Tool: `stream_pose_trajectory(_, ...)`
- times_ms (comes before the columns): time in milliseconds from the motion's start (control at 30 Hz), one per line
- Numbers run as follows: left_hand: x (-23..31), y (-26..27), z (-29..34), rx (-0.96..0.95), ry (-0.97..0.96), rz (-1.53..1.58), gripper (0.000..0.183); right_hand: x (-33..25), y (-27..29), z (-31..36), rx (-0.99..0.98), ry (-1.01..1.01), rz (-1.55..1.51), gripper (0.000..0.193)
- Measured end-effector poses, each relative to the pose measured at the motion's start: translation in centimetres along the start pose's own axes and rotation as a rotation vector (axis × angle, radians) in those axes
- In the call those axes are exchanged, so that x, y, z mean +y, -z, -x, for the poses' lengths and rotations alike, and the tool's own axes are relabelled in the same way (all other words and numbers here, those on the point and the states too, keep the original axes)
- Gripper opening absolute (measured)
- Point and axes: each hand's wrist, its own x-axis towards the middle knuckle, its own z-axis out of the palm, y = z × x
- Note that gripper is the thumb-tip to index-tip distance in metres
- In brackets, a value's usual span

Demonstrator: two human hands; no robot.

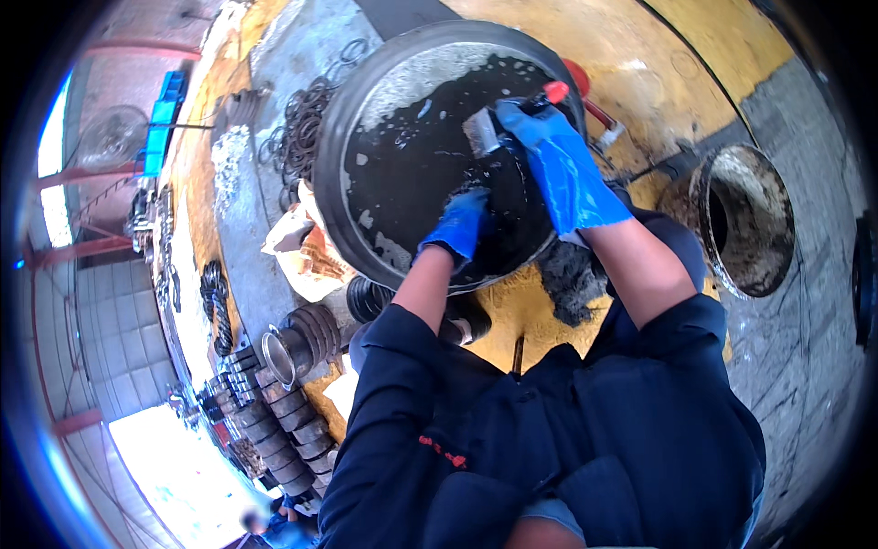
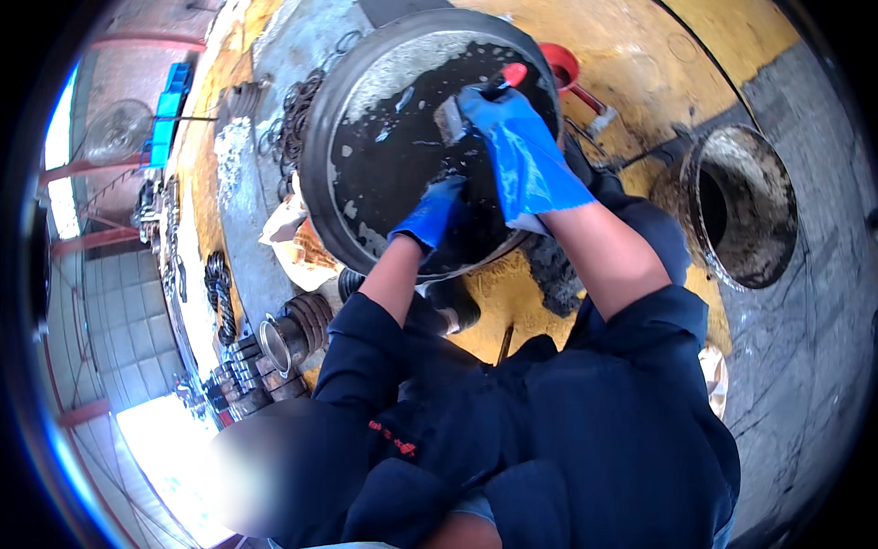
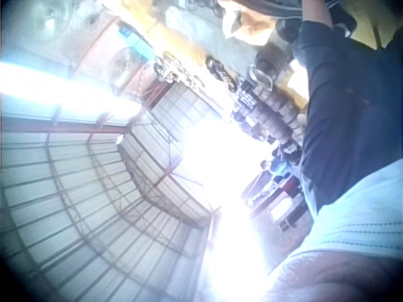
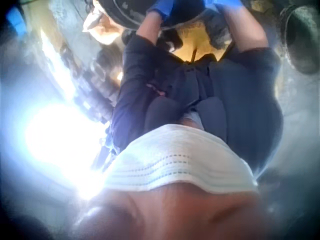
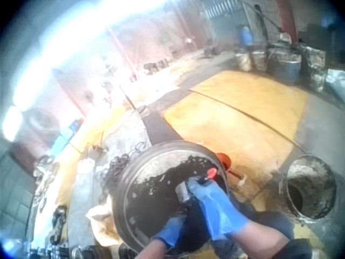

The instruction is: The person cleans a metal ring using a brush and a bowl of liquid. The person uses a brush to scrub the ring while holding it with a gloved hand.

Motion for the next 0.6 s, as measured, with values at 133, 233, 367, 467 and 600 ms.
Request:
stream_pose_trajectory(133,0.0,0.9,-0.9,-0.181,0.196,0.086,0.048,-0.4,-0.5,-0.7,0.151,-0.090,0.122,0.028)
stream_pose_trajectory(233,0.9,1.2,-1.0,-0.174,0.167,-0.009,0.054,-0.2,-0.5,-1.0,0.173,-0.049,0.086,0.024)
stream_pose_trajectory(367,-0.2,2.2,-1.4,-0.245,0.026,-0.147,0.064,-0.9,-0.9,-0.3,0.121,-0.150,0.072,0.022)
stream_pose_trajectory(467,-0.4,3.8,-1.2,-0.287,0.025,-0.049,0.069,1.1,-0.6,-2.1,0.129,-0.136,0.120,0.031)
stream_pose_trajectory(600,0.3,5.0,-1.9,-0.369,-0.034,-0.210,0.067,1.5,0.4,-2.8,0.160,-0.167,0.143,0.035)
